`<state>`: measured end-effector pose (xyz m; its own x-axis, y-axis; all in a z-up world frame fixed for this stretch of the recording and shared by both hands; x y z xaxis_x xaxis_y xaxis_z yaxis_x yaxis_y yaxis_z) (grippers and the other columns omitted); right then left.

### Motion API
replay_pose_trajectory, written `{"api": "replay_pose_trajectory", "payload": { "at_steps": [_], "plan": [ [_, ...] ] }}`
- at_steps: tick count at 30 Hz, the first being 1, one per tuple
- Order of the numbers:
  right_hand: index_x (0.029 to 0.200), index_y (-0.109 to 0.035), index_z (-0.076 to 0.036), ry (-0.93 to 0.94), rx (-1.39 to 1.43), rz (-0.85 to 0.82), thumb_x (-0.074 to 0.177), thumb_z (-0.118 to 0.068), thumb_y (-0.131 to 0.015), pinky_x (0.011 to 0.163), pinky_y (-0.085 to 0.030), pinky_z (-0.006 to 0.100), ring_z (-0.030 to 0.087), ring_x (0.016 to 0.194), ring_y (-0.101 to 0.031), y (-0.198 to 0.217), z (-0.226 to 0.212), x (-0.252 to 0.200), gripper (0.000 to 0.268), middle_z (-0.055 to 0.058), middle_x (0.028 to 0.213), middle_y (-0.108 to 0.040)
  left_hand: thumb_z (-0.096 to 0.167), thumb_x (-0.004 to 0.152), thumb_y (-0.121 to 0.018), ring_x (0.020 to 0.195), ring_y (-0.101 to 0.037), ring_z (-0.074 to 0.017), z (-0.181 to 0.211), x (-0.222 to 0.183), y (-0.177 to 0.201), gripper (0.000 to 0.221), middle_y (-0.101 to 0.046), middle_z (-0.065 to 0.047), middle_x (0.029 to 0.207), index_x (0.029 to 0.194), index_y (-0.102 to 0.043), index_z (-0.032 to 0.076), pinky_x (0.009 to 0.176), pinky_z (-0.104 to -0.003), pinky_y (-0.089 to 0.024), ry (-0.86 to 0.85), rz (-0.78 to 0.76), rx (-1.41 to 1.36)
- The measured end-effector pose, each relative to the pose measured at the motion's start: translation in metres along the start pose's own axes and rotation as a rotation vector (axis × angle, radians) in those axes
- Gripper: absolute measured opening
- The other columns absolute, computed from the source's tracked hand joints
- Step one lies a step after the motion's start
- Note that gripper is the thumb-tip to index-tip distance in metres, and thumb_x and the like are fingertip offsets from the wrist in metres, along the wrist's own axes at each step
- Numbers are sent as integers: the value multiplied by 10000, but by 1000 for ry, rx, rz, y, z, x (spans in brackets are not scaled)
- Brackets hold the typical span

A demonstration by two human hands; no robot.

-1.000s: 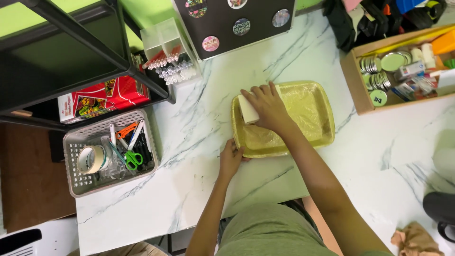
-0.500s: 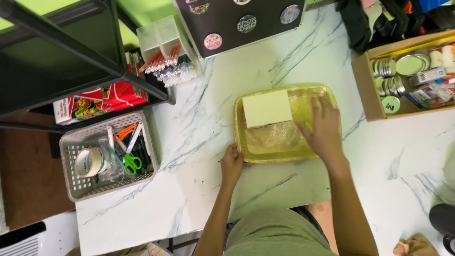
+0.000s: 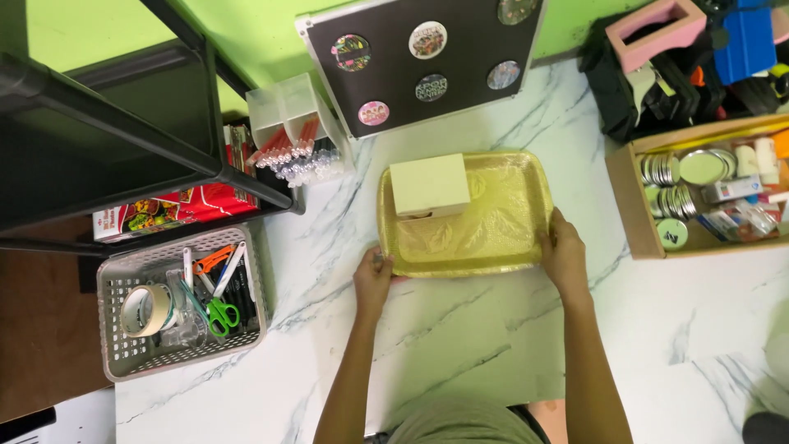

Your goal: Placing mugs into cardboard boxes.

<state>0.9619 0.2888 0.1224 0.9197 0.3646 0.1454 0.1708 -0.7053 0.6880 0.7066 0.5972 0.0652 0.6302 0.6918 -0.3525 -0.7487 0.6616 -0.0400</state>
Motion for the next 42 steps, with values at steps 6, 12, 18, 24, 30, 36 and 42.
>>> {"api": "replay_pose_trajectory", "payload": {
  "at_steps": [6, 12, 18, 24, 30, 36, 42],
  "plan": [
    [1452, -553, 42, 125, -33, -50, 932, -45, -699, 815, -553, 434, 363, 876, -676, -43, -28, 61, 547, 225, 1028, -680, 82, 999, -613, 709, -764, -251, 27, 34, 21, 352, -758, -203, 875, 1293, -519, -88, 610, -338, -656, -37, 92, 50],
    [1456, -568, 24, 117, -11, -29, 934, -8, -682, 789, -552, 426, 333, 861, -679, -59, -33, 97, 535, 214, 1045, -675, 83, 1021, -570, 684, -787, -269, 40, 50, 16, 290, -762, -206, 845, 1235, -518, -105, 580, -324, -639, -90, 41, 18],
    [1449, -568, 29, 128, -22, -52, 928, -3, -691, 786, -544, 437, 340, 843, -672, -61, -40, 112, 535, 218, 1016, -672, 88, 1020, -565, 661, -782, -265, 56, 56, 11, 291, -754, -205, 830, 1240, -523, -97, 549, -311, -618, -93, 57, 50],
    [1454, -560, 38, 159, -15, -45, 940, -11, -687, 778, -548, 436, 347, 844, -672, -65, -35, 114, 532, 226, 1026, -668, 78, 1009, -569, 660, -783, -261, 64, 65, 12, 343, -754, -213, 829, 1310, -535, -83, 532, -306, -598, -116, 66, 146],
    [1441, -573, 30, 123, -16, -37, 943, -28, -698, 850, -536, 456, 364, 941, -650, -62, -45, 111, 516, 231, 1111, -644, 89, 1006, -566, 693, -782, -252, 61, 75, 12, 390, -757, -179, 878, 1367, -533, -53, 588, -331, -632, -106, 58, 170],
    [1436, -541, -6, 425, -142, 125, 843, -35, -753, 982, -501, 471, 409, 1142, -559, -51, -129, 90, 630, 225, 1356, -548, 109, 930, -682, 1253, -514, -431, 121, 39, -5, 567, -513, -273, 1397, 1433, -475, -51, 1029, -489, -483, -496, 258, 767],
    [1547, -327, 39, 411, 333, -192, 832, -132, -812, 863, -560, 375, 312, 1041, -601, -129, -189, 86, 880, 218, 1286, -517, 103, 909, -709, 1429, -335, -466, 127, 47, -32, 652, -335, -285, 1546, 1470, -416, -50, 1152, -495, -381, -646, 199, 795]
  ]
}}
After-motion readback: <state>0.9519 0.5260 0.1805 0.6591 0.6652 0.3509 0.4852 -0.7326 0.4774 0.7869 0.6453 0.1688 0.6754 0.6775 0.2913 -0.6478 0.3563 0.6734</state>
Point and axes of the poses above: each hand's wrist, its own x-axis towards the middle knuckle, its own y-axis out of the back of the hand, z = x × y, the point moved 8 cm from there along x, towards the middle knuckle
